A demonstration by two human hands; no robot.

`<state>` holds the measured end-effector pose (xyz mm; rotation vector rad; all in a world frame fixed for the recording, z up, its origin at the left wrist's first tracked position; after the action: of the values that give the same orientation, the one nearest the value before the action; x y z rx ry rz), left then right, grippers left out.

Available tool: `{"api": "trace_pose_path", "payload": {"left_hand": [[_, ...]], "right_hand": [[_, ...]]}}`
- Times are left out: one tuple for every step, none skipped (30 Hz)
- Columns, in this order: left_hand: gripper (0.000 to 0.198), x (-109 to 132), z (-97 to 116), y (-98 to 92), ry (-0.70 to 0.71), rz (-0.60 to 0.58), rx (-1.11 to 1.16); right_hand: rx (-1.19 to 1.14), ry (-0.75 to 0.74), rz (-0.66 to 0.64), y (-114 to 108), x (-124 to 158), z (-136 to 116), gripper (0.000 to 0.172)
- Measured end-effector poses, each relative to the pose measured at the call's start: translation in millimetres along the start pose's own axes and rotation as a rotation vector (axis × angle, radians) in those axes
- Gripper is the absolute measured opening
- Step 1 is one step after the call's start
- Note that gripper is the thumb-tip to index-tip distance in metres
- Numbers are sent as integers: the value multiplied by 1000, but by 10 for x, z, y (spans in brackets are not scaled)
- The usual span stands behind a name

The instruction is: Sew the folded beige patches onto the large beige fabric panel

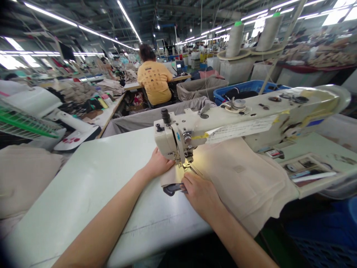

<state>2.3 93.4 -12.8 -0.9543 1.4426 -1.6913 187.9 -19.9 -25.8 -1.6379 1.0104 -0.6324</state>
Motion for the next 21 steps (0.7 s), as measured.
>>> {"api": "trace_pose_path", "payload": {"left_hand": [[33, -4, 3, -15, -3, -3, -7], [33, 1, 14, -35, -6, -4, -16], [32, 16, 36, -56, -12, 0, -27], [30, 47, 69, -76, -21, 11, -40], [29, 94, 112, -92, -31, 29, -56], [27, 157, 163, -101, -35, 50, -71], [25, 237, 220, -99, -22, 70, -79], [24, 328, 279, -87, 17, 84, -75], [23, 427, 338, -65, 86, 90, -56], [23, 528, 391, -35, 178, 86, -22], [23, 625, 436, -4, 272, 81, 17], [24, 711, 467, 26, 342, 79, 45], [25, 780, 487, 49, 396, 81, 62], [27, 829, 494, 65, 431, 87, 68], [28, 856, 491, 72, 452, 93, 68], [29, 862, 480, 70, 467, 93, 67], [29, 850, 463, 62, 477, 86, 68], [28, 824, 442, 49, 480, 77, 70], [28, 789, 419, 32, 475, 70, 74], [28, 749, 395, 14, 465, 66, 77], [28, 707, 371, -3, 455, 65, 77]], "right_hand": [[10, 7, -3, -8, -7, -1, 7], [19, 14, -8, -16, -12, -2, 7], [29, 19, -15, -24, -16, -3, 8], [37, 23, -22, -31, -17, -6, 9], [43, 25, -30, -36, -16, -8, 9], [46, 26, -38, -39, -12, -12, 9], [49, 27, -44, -40, -5, -14, 7], [52, 29, -46, -38, 5, -17, 6], [56, 34, -45, -34, 17, -18, 7], [62, 40, -41, -28, 30, -19, 8], [67, 46, -36, -22, 44, -18, 9], [73, 50, -31, -16, 55, -18, 11], [79, 52, -29, -12, 64, -17, 12], [84, 55, -30, -12, 67, -17, 13], [90, 60, -37, -14, 65, -17, 14], [96, 66, -46, -21, 55, -18, 15], [102, 76, -56, -32, 38, -20, 15], [107, 87, -65, -46, 14, -22, 16], [110, 100, -71, -63, -16, -24, 16], [112, 113, -75, -81, -50, -27, 15], [112, 127, -79, -98, -86, -29, 15]]}}
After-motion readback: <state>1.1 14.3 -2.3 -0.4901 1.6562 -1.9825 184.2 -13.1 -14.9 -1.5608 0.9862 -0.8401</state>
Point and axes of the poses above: each hand's wrist, its own x-axis away from the middle knuckle, its own y-axis out of the palm, z = x × y, the point moved 1 cm from there along -x, towards the middle knuckle, and after that the axes turned 9 degrees about -z, right-handed, at the moved point
